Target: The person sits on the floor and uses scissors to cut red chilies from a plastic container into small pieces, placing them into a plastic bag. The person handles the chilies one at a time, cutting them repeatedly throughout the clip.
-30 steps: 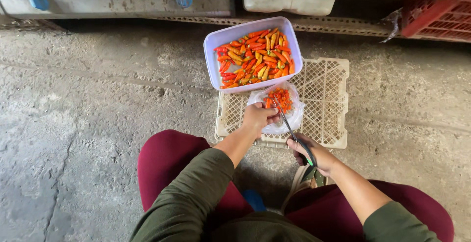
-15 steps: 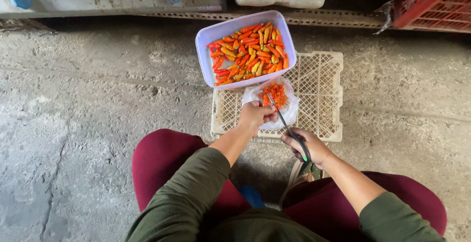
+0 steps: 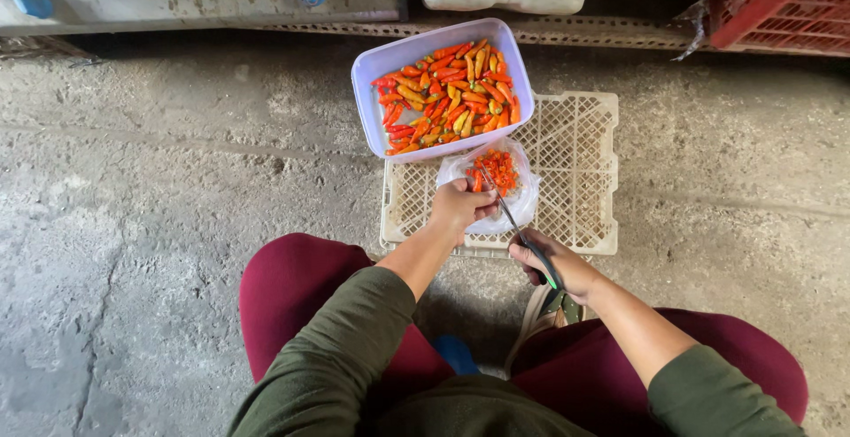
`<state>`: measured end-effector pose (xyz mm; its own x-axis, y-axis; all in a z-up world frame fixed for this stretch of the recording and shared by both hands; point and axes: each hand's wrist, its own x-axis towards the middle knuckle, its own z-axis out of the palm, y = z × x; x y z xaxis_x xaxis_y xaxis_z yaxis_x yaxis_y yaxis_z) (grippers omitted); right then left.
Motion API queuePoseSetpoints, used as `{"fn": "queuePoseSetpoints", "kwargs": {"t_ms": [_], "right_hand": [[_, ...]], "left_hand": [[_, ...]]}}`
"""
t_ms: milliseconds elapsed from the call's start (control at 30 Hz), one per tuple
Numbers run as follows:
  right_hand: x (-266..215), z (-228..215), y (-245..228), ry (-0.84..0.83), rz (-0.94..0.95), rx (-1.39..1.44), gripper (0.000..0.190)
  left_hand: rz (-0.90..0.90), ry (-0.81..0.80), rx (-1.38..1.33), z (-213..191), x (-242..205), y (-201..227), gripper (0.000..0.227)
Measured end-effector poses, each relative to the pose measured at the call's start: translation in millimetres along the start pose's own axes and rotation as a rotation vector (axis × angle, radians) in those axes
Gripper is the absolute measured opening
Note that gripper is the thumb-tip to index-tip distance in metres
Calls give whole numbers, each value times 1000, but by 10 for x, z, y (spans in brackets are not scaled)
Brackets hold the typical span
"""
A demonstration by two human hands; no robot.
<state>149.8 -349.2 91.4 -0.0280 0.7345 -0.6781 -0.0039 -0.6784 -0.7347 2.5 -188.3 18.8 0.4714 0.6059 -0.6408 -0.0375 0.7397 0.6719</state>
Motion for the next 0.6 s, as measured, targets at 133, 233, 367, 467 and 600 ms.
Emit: {"fn": "queuePoseSetpoints", "kwargs": {"t_ms": [133, 233, 367, 467, 600], "right_hand": [[-32, 42, -79, 64, 38, 2, 51], [-79, 113, -141, 114, 25, -44, 45], [-111, 157, -203, 190, 28, -178, 39], [-109, 131, -213, 171, 24, -201, 42], [-60, 76, -174, 63, 72, 21, 46]], "left_hand": [[5, -11, -20, 12, -17, 18, 13], [2, -8, -36, 20, -22, 12, 12], [-7, 11, -60, 40, 16, 17, 14], [-8, 15, -83, 33, 36, 35, 15], [-2, 16, -98, -12, 47, 65, 14]]}}
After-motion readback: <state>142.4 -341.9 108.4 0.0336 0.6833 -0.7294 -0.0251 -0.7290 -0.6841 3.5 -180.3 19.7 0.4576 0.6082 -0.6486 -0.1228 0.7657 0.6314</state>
